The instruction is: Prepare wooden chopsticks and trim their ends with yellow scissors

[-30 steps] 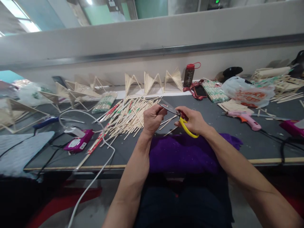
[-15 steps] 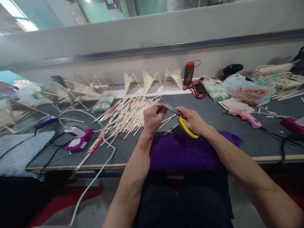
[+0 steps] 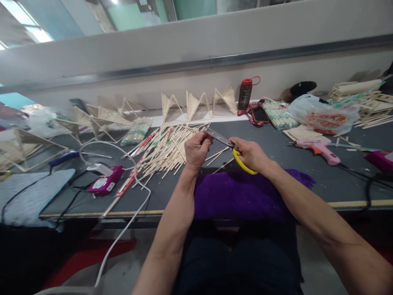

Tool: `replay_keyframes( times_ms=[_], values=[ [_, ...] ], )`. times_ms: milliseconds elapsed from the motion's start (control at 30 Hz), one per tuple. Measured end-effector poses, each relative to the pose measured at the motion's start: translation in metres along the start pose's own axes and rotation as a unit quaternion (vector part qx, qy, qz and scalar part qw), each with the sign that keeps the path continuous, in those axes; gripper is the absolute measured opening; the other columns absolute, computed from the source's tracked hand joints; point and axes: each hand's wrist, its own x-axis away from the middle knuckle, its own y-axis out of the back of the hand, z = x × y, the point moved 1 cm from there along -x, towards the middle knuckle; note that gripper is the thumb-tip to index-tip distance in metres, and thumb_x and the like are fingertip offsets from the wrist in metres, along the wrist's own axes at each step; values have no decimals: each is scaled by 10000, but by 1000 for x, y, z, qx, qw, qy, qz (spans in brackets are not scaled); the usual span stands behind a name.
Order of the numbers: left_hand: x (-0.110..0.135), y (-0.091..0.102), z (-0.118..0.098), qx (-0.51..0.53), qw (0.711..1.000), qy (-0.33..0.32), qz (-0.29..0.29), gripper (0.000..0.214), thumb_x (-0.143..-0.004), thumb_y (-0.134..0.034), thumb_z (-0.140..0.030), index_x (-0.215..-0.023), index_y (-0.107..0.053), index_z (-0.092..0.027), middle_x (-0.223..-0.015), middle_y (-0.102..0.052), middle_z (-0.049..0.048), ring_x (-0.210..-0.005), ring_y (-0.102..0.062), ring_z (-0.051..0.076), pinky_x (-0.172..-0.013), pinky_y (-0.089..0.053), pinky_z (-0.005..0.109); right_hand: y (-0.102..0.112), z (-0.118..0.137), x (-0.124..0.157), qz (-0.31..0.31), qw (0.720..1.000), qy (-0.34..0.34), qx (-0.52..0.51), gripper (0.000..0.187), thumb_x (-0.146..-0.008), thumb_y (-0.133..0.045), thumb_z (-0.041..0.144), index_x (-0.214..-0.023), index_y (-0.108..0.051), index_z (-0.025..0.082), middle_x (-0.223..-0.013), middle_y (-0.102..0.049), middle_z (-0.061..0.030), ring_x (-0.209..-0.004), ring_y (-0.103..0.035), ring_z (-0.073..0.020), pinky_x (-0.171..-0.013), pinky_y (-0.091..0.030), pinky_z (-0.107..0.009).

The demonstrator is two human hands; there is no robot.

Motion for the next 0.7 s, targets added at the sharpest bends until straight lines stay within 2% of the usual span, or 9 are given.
replay_keyframes(
  times_ms=[133,267,400,500,700],
  values=[
    [2,-4,0,-5,1000,-9,3,127,-789,-576,-251,-701,-626,-175,-590,-623,-33,-453,-508,52,-502,-409,175,2,3,0,-4,1000,-22,6,358,-772,-532,269,-1128,-519,231,-802,-635,-16,-644,-534,-145,-592,-349,-253],
    [6,-11,0,-3,999,-10,32,115,-782,-579,-240,-782,-678,-181,-617,-648,-16,-484,-530,65,-498,-409,181,4,7,1,-5,999,-26,-25,403,-755,-583,373,-1129,-515,242,-821,-621,-10,-651,-524,-141,-582,-344,-249],
    [8,-13,-1,7,999,-1,33,133,-792,-572,-252,-785,-685,-182,-617,-656,-11,-506,-550,74,-496,-409,184,3,6,2,4,998,-18,-57,366,-764,-539,279,-1126,-520,231,-826,-625,-16,-648,-515,-138,-607,-367,-254],
    [8,-13,-2,0,1000,2,27,126,-782,-580,-247,-767,-686,-180,-621,-661,-6,-525,-566,80,-494,-408,185,1,4,3,4,998,-18,-56,408,-746,-520,214,-1154,-519,224,-882,-643,-37,-681,-533,-149,-637,-384,-263],
    [8,-13,1,-5,1000,16,26,121,-776,-575,-233,-719,-667,-179,-642,-670,-3,-559,-587,84,-506,-412,183,-3,1,2,6,1000,-15,-23,443,-738,-504,194,-1181,-507,206,-958,-650,-69,-716,-554,-167,-676,-406,-278]
  ],
)
